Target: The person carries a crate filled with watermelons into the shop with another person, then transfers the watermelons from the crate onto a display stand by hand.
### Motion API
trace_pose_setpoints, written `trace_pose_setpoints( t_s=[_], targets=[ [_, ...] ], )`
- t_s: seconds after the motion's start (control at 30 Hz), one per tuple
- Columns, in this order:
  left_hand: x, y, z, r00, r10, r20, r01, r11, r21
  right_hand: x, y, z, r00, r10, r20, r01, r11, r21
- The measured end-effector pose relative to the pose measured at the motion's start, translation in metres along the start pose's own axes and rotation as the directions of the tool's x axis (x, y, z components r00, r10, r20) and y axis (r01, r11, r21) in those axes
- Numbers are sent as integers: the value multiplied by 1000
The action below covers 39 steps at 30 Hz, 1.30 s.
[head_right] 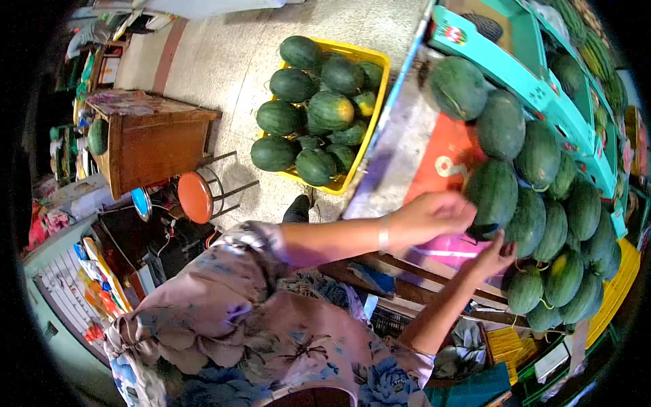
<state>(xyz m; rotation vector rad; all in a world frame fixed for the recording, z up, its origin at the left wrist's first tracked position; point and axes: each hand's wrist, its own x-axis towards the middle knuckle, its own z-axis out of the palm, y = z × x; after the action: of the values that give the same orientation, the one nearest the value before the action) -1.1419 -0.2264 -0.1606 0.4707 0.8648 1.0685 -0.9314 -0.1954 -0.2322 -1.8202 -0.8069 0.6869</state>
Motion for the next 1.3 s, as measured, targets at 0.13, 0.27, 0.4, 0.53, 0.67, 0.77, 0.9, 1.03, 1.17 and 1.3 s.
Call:
trace_pose_setpoints(
  t_s=[0.13, 0.27, 0.4, 0.53, 0.67, 0.77, 0.9, 1.03, 1.17, 1.3],
  targets=[
    [-103, 26, -127, 991, -121, 57, 120, 993, 16, -125, -116, 56, 921, -356, 161, 354, 934, 37],
    [-182, -74, -360, 612, -205, -764, 316, 949, -1, -289, -104, 138, 607, -171, 776, 217, 975, 45],
    [-229, -138, -482, 321, -330, -888, 292, 926, -239, -359, 41, 211, 359, 292, 886, -168, 955, -247],
    [-233, -141, -523, 211, -373, -904, 234, 917, -323, -399, 170, 271, 351, 470, 810, -97, 879, -468],
    [-220, -144, -568, 352, -485, -800, 175, 874, -453, -415, 235, 346, 449, 294, 844, 334, 821, -464],
    [-211, -149, -588, 412, -629, -659, 212, 770, -603, -403, 252, 391, 251, 715, 653, 176, 629, -757],
    [-194, -156, -588, 603, -582, -546, 3, 686, -728, -409, 232, 408, 95, 951, 295, -250, 310, -918],
    [-196, -151, -568, 448, -602, -661, 10, 743, -669, -407, 252, 402, 133, 926, 353, -266, 376, -887],
    [-231, -83, -504, 432, -494, -754, 100, 858, -504, -421, 231, 366, -68, 759, 647, -657, 454, -602],
    [-285, -45, -460, 491, -427, -759, 100, 894, -438, -429, 151, 314, 140, 590, 796, -643, 665, -380]
  ],
)
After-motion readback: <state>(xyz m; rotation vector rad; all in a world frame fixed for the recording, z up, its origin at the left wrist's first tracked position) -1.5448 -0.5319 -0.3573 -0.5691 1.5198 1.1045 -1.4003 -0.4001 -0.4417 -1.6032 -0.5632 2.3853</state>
